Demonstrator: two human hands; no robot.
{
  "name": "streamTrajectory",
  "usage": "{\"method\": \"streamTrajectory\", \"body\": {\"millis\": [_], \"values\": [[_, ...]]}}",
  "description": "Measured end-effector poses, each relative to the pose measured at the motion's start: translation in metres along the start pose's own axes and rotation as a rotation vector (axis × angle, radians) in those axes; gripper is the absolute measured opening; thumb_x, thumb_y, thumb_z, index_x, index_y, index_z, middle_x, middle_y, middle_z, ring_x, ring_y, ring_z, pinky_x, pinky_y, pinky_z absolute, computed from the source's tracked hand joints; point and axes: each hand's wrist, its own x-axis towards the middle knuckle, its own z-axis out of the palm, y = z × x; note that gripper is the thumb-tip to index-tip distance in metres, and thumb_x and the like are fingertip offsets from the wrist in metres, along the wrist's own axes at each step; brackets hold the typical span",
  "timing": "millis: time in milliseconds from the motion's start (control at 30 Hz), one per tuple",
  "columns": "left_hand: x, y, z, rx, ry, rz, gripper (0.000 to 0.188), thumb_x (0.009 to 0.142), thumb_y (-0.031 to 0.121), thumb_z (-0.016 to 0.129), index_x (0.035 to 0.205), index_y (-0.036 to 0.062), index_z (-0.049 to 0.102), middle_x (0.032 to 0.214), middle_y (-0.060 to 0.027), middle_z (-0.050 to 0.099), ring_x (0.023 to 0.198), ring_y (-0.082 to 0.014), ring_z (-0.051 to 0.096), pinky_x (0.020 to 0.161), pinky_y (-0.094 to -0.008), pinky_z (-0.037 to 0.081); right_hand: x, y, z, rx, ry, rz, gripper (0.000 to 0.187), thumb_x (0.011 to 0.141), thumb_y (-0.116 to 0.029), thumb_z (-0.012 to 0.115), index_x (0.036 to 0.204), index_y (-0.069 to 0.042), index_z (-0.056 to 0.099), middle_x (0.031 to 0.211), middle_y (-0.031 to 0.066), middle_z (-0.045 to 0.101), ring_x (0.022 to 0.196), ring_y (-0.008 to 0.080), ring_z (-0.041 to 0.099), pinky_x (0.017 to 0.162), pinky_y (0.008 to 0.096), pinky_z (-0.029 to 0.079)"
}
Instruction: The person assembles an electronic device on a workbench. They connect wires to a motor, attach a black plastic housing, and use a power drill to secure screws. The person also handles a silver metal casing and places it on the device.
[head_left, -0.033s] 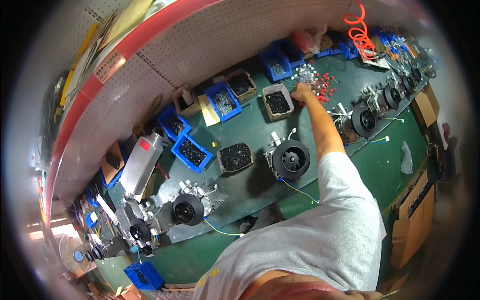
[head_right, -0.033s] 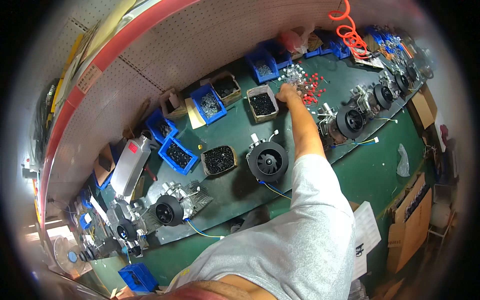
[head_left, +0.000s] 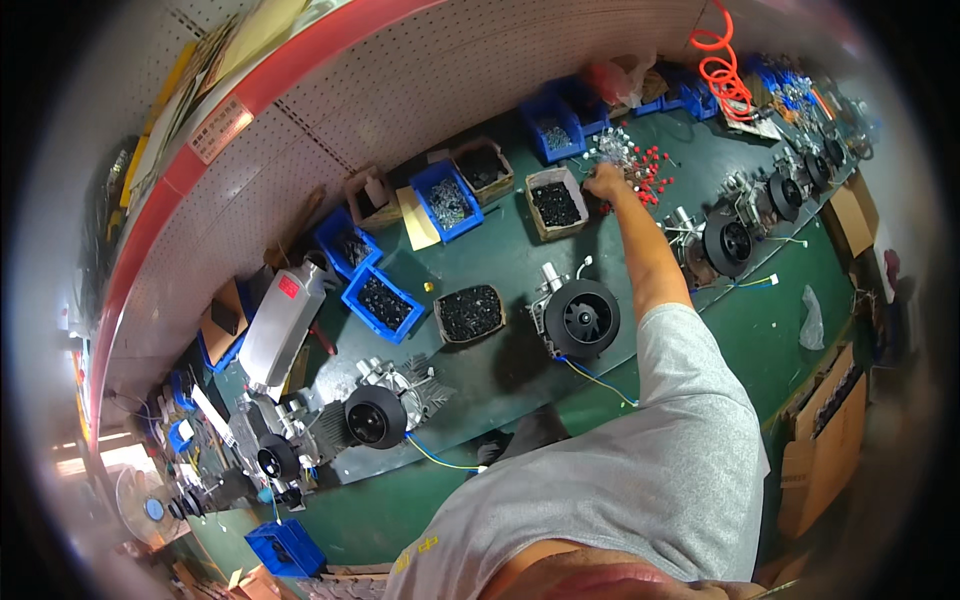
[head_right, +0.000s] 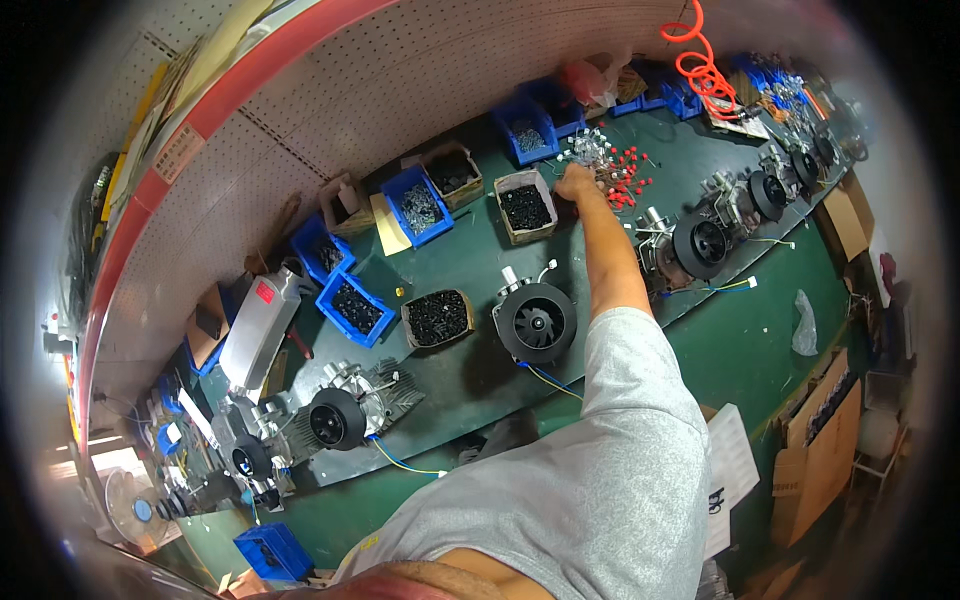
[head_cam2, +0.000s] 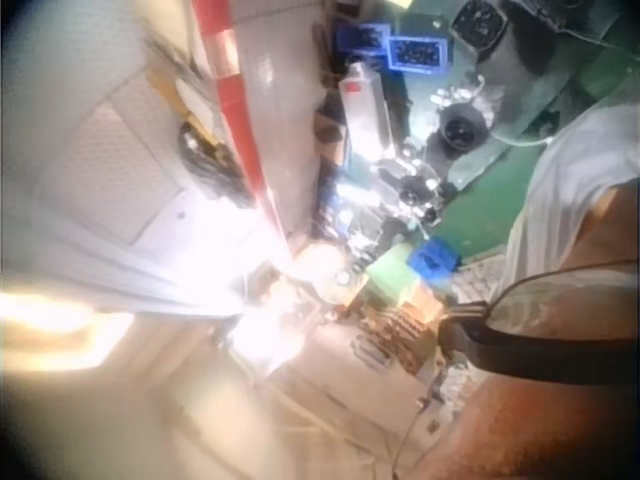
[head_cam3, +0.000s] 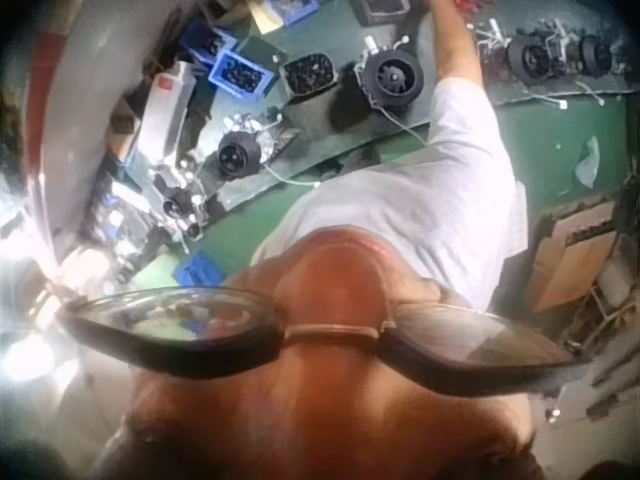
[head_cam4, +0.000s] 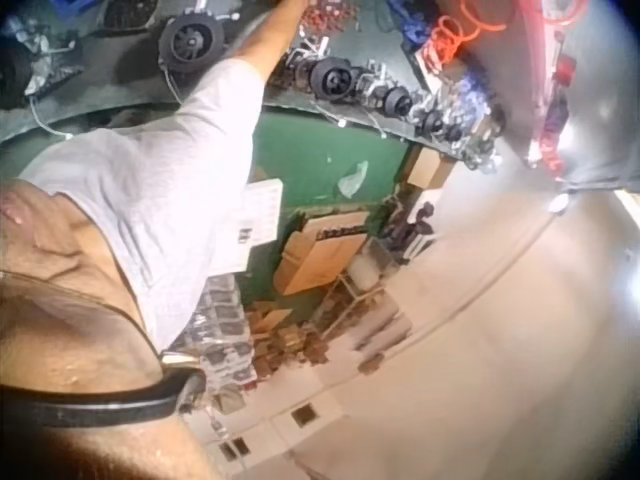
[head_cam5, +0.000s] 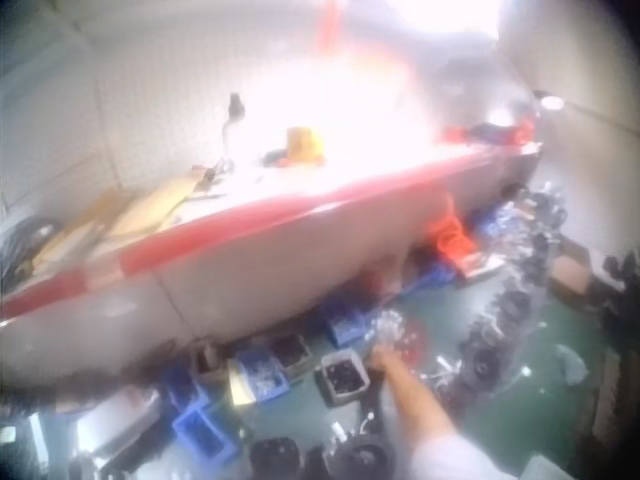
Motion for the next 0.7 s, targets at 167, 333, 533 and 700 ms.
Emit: {"method": "streamTrajectory", "body": {"millis": [167, 333, 533, 700], "values": [[-0.014, -0.005, 0.012, -0.034, 0.004, -0.008, 0.018, 0.090, 0.017, 0.068, 0.082, 0.0004, 0.069, 0.071, -0.0082, 0.069, 0.064, -0.0161, 0.062, 0.060, -0.0348, 0.050, 0.000, -0.016, -0.043, 0.615, 0.886, 0.038, 0.042, 0.080, -0.039, 0.065, 0.074, 0.002, 0.072, 0.077, 0.0284, 0.067, 0.078, 0.0457, 0.068, 0.077, 0.0528, 0.052], [-0.013, 0.000, 0.014, -0.056, -0.010, 0.043, 0.017, 0.090, 0.015, 0.067, 0.082, -0.0001, 0.069, 0.071, -0.0086, 0.069, 0.063, -0.0160, 0.061, 0.059, -0.0344, 0.050, -0.014, -0.028, -0.113, 0.852, 1.115, -0.086, 0.057, 0.083, -0.044, 0.070, 0.060, 0.006, 0.058, 0.057, 0.0242, 0.056, 0.053, 0.0316, 0.055, 0.061, 0.0467, 0.044], [-0.013, 0.006, 0.002, -0.178, -0.016, 0.180, 0.015, 0.089, 0.012, 0.066, 0.082, -0.0005, 0.068, 0.071, -0.0092, 0.069, 0.063, -0.0158, 0.061, 0.058, -0.0339, 0.050, -0.055, -0.065, -0.123, 0.877, 0.810, -0.289, 0.050, 0.087, -0.039, 0.075, 0.062, 0.003, 0.065, 0.055, 0.0045, 0.059, 0.055, 0.0094, 0.053, 0.056, 0.0319, 0.044], [-0.029, 0.076, -0.043, -0.344, 0.007, 0.513, 0.013, 0.089, 0.010, 0.066, 0.081, -0.0010, 0.067, 0.070, -0.0096, 0.068, 0.062, -0.0157, 0.060, 0.058, -0.0334, 0.049, -0.102, -0.090, -0.136, 0.854, 0.643, -0.515, 0.043, 0.089, -0.037, 0.072, 0.068, 0.001, 0.071, 0.062, 0.0049, 0.068, 0.059, 0.0088, 0.059, 0.059, 0.0290, 0.047]]}}
